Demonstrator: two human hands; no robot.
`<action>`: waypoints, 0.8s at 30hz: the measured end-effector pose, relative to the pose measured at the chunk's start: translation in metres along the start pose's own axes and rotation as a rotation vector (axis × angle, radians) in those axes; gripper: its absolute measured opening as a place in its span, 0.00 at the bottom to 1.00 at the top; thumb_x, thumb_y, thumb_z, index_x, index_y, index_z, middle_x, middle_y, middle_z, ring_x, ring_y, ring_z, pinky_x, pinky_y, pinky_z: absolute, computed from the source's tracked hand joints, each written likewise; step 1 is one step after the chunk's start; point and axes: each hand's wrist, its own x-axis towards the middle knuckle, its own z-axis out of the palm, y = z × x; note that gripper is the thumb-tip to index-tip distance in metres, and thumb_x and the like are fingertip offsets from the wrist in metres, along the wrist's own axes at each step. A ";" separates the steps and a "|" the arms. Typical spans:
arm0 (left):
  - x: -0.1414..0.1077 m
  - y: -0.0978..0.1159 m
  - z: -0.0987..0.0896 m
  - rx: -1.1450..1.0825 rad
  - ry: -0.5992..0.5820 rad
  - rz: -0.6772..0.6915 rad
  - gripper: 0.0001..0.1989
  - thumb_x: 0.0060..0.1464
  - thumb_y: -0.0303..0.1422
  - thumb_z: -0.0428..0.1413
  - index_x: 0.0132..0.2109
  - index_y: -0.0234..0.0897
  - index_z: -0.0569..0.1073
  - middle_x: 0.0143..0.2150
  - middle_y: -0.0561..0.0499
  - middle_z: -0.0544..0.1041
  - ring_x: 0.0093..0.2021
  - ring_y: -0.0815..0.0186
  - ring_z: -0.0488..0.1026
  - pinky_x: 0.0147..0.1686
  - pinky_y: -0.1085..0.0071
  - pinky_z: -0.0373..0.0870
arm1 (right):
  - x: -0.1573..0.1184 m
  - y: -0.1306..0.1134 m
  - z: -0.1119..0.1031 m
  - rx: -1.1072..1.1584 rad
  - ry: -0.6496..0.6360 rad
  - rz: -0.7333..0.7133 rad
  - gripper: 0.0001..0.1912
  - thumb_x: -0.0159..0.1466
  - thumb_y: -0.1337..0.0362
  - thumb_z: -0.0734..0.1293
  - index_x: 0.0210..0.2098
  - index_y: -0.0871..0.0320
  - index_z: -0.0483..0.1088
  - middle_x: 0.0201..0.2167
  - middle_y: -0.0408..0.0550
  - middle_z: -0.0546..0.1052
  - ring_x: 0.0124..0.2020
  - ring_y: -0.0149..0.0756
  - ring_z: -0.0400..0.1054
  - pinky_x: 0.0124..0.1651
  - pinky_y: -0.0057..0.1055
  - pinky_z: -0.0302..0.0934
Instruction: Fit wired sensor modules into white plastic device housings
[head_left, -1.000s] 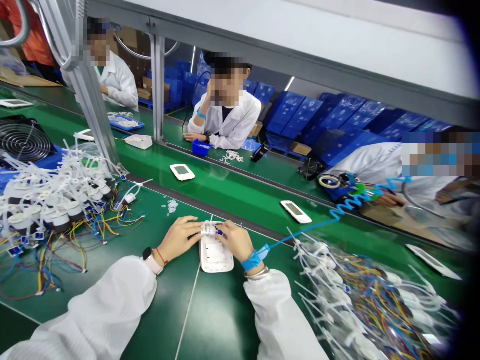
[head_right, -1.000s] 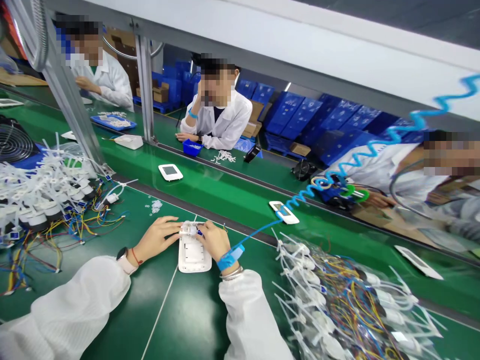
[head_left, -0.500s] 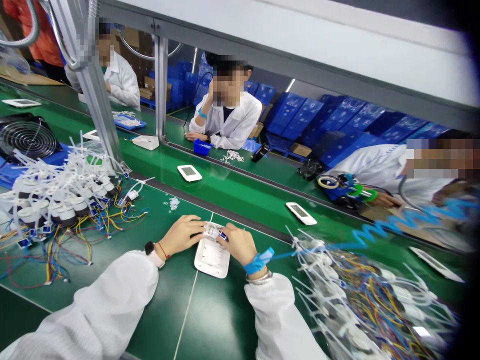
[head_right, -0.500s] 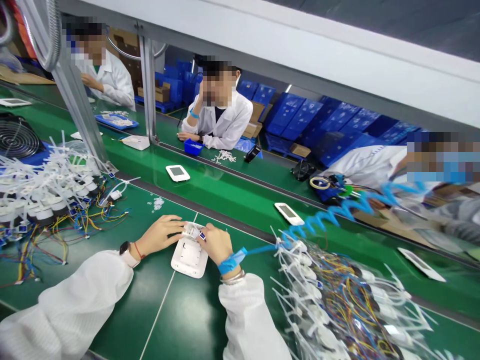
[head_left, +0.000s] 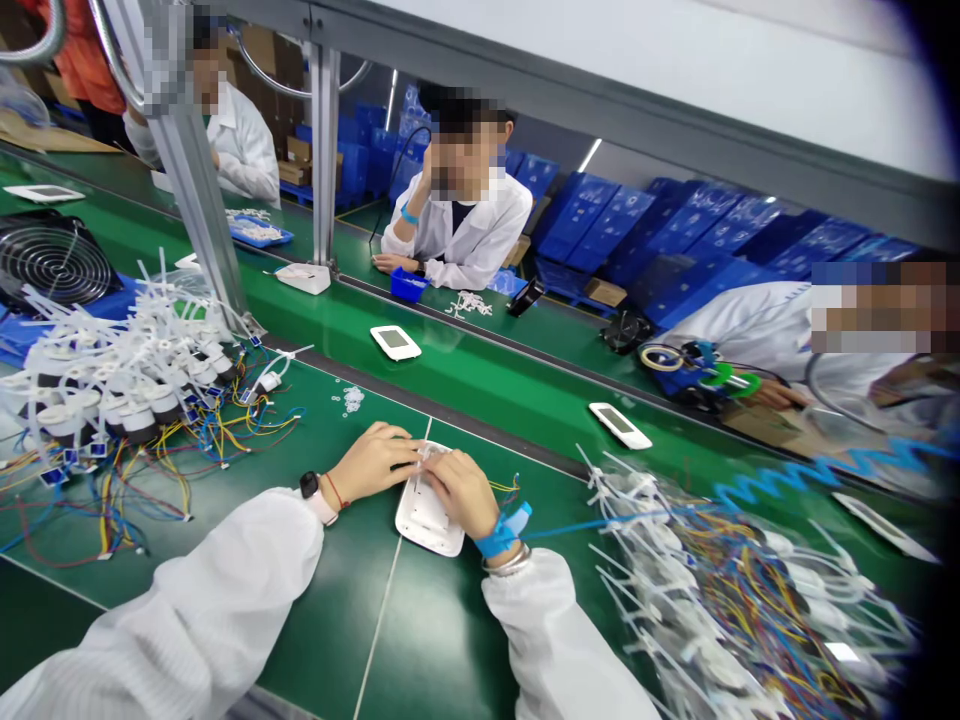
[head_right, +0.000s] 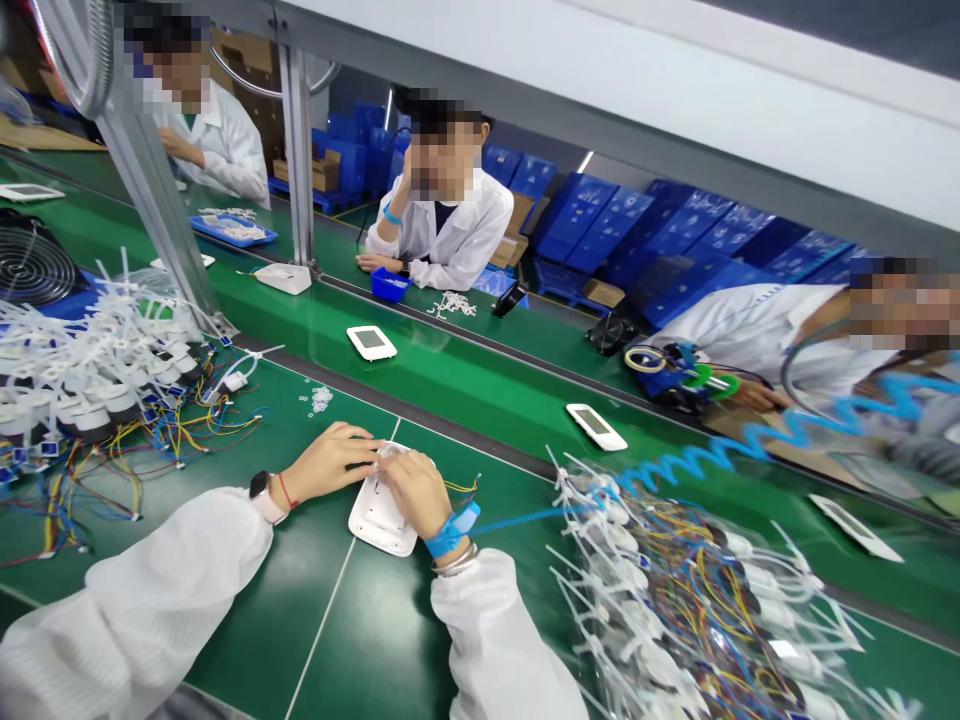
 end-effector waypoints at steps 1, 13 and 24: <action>0.000 -0.001 0.000 0.004 -0.008 0.005 0.10 0.58 0.36 0.50 0.44 0.43 0.74 0.50 0.55 0.73 0.49 0.63 0.65 0.46 0.65 0.56 | -0.001 0.001 0.002 0.000 0.001 -0.005 0.09 0.65 0.68 0.57 0.39 0.58 0.69 0.34 0.48 0.74 0.37 0.37 0.64 0.41 0.33 0.57; 0.002 -0.012 -0.001 -0.025 -0.055 0.061 0.18 0.50 0.47 0.55 0.45 0.43 0.73 0.50 0.54 0.73 0.49 0.63 0.66 0.45 0.67 0.54 | -0.005 0.003 0.000 0.016 0.067 -0.099 0.11 0.64 0.68 0.58 0.37 0.60 0.72 0.31 0.49 0.74 0.34 0.37 0.65 0.38 0.34 0.61; 0.001 -0.011 0.002 -0.008 -0.040 0.067 0.17 0.50 0.45 0.56 0.44 0.42 0.73 0.50 0.53 0.73 0.50 0.63 0.66 0.46 0.67 0.56 | 0.003 -0.014 0.010 -0.094 0.007 0.017 0.08 0.62 0.69 0.61 0.30 0.61 0.72 0.31 0.50 0.71 0.35 0.38 0.62 0.38 0.34 0.59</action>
